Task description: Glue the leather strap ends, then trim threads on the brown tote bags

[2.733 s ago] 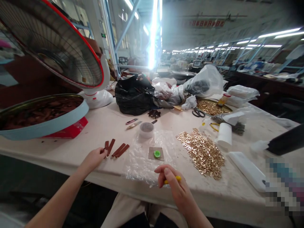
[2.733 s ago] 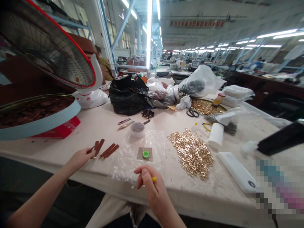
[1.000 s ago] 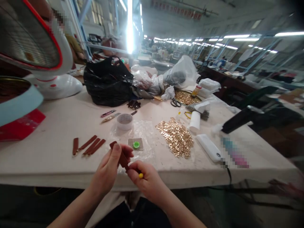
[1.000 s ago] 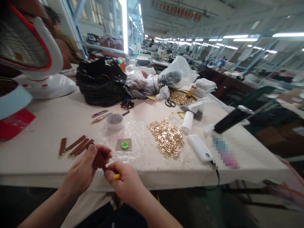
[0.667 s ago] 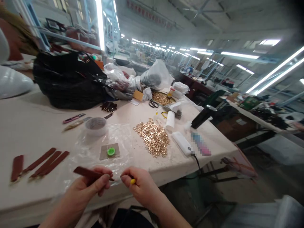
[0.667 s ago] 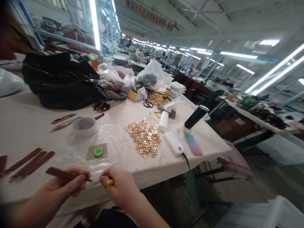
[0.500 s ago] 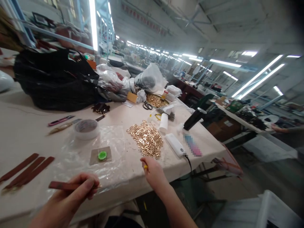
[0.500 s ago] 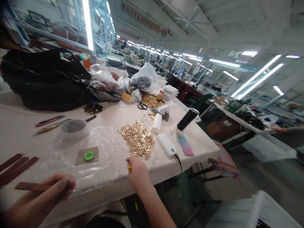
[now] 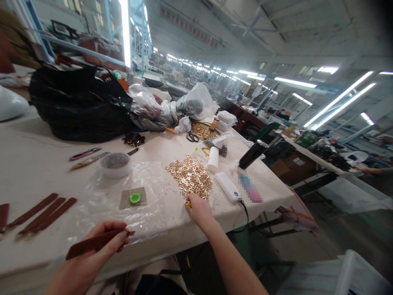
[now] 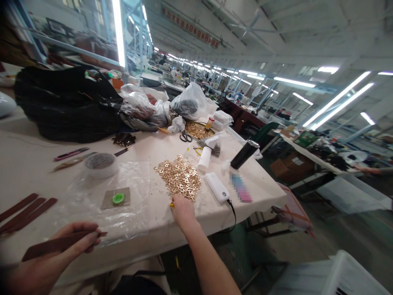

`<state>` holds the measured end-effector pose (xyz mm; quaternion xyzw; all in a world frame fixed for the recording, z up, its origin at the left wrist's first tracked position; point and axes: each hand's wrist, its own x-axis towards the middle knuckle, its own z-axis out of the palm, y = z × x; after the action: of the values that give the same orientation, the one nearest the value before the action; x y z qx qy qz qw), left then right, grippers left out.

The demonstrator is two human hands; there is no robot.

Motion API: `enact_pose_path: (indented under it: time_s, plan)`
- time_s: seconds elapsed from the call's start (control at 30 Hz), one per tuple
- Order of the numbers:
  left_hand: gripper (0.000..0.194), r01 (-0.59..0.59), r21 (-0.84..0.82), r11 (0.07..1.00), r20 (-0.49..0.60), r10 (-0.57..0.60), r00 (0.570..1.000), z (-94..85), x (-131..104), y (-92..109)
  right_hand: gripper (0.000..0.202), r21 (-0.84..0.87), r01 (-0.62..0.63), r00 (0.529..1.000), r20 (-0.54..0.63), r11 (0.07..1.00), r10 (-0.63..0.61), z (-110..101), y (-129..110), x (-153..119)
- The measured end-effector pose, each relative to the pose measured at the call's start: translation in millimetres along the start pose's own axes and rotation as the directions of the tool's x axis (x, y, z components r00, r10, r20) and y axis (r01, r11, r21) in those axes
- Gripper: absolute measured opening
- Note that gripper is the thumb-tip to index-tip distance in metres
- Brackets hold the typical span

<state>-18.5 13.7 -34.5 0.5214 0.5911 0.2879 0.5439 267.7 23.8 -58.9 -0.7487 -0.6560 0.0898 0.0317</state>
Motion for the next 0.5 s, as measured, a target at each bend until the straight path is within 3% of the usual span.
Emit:
enact_pose_path:
  time_s: [0.23, 0.33, 0.37, 0.43, 0.5]
  plan:
    - [0.034, -0.048, -0.027, 0.998, 0.077, 0.050, 0.996, 6.8, -3, 15, 0.005, 0.092, 0.036, 0.999, 0.020, 0.995, -0.038, -10, 1, 3]
    - [0.028, -0.096, -0.020, 0.995, 0.045, 0.097, 0.994, 11.2, -12, 24, 0.002, 0.328, 0.103, 0.994, -0.013, 0.939, -0.104, -21, -12, -12]
    - [0.025, -0.109, -0.032, 0.994, 0.016, 0.109, 0.994, 13.4, -16, 29, 0.006, 0.486, 0.119, 0.992, -0.017, 0.865, -0.127, -24, -19, -18]
    - [0.021, -0.135, -0.083, 0.987, -0.046, 0.132, 0.990, 18.3, -23, 39, 0.015, 0.795, 0.106, 0.984, 0.001, 0.597, -0.176, -30, -35, -30]
    - [0.019, -0.166, -0.142, 0.976, -0.078, 0.156, 0.985, 22.7, -28, 49, 0.021, 0.940, 0.033, 0.973, 0.048, 0.340, -0.226, -35, -53, -39]
